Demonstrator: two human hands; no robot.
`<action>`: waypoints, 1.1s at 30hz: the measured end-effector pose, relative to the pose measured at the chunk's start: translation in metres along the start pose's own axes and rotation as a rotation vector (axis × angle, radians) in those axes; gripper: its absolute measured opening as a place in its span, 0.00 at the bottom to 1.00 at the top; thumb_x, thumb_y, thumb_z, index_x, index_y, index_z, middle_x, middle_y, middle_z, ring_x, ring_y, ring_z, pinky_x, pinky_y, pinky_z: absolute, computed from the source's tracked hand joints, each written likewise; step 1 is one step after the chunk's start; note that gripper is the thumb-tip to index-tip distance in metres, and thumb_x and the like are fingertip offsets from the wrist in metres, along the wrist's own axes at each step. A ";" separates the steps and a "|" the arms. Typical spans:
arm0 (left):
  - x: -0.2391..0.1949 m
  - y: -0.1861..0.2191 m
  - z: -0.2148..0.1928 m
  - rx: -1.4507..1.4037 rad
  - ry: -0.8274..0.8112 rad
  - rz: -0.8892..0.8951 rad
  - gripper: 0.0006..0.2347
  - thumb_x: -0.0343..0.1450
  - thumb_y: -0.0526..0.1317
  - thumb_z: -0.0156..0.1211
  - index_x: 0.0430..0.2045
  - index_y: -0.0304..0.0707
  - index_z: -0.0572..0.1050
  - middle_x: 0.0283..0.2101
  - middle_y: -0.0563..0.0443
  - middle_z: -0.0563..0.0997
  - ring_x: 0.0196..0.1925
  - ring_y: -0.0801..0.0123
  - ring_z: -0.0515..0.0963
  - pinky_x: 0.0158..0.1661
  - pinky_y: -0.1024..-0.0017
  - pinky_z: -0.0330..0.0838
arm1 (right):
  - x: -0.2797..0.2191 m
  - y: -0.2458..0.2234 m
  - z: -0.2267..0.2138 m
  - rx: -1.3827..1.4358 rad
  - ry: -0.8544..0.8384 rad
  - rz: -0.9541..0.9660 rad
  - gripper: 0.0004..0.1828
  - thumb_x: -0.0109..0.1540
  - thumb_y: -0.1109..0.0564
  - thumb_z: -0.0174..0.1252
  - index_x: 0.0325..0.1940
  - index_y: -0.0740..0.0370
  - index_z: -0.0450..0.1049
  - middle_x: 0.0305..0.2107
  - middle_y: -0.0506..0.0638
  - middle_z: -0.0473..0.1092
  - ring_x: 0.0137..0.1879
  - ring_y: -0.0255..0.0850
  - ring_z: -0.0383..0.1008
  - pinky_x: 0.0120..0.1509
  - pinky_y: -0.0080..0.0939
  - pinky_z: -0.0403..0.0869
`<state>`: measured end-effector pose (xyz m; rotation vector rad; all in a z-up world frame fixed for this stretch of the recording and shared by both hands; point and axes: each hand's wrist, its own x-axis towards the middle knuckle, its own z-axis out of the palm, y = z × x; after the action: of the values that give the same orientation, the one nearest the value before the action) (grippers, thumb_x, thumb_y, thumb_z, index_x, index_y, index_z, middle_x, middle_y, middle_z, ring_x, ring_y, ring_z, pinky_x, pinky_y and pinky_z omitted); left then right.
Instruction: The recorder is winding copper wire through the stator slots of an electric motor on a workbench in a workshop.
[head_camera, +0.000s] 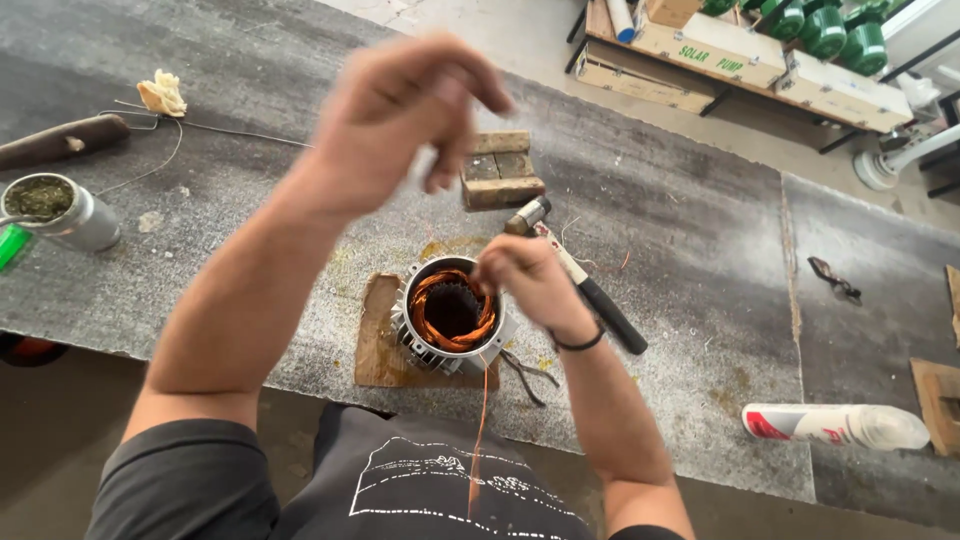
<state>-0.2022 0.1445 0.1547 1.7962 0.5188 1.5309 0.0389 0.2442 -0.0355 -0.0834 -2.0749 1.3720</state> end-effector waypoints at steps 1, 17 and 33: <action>-0.008 0.004 -0.014 -0.005 -0.003 -0.008 0.11 0.83 0.38 0.45 0.47 0.32 0.76 0.33 0.49 0.79 0.24 0.77 0.77 0.25 0.76 0.72 | 0.005 -0.005 -0.007 0.005 0.007 0.005 0.17 0.75 0.46 0.54 0.52 0.64 0.74 0.35 0.47 0.73 0.37 0.31 0.70 0.42 0.33 0.70; -0.253 -0.057 -0.004 0.443 0.534 -0.374 0.10 0.75 0.33 0.60 0.49 0.28 0.76 0.44 0.41 0.84 0.48 0.62 0.85 0.54 0.63 0.80 | -0.091 -0.126 -0.129 0.411 0.676 -0.281 0.25 0.78 0.40 0.42 0.32 0.54 0.63 0.14 0.41 0.51 0.17 0.27 0.43 0.22 0.30 0.48; -0.116 -0.133 0.066 1.099 -0.281 -0.380 0.49 0.54 0.59 0.76 0.66 0.35 0.58 0.70 0.39 0.62 0.75 0.48 0.55 0.70 0.45 0.38 | -0.234 -0.035 0.005 0.152 1.167 0.033 0.22 0.76 0.47 0.50 0.31 0.60 0.66 0.19 0.45 0.61 0.23 0.32 0.57 0.31 0.35 0.58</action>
<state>-0.1450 0.1351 -0.0241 2.4132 1.6586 0.6947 0.2316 0.1341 -0.1184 -0.6761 -0.9875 1.0674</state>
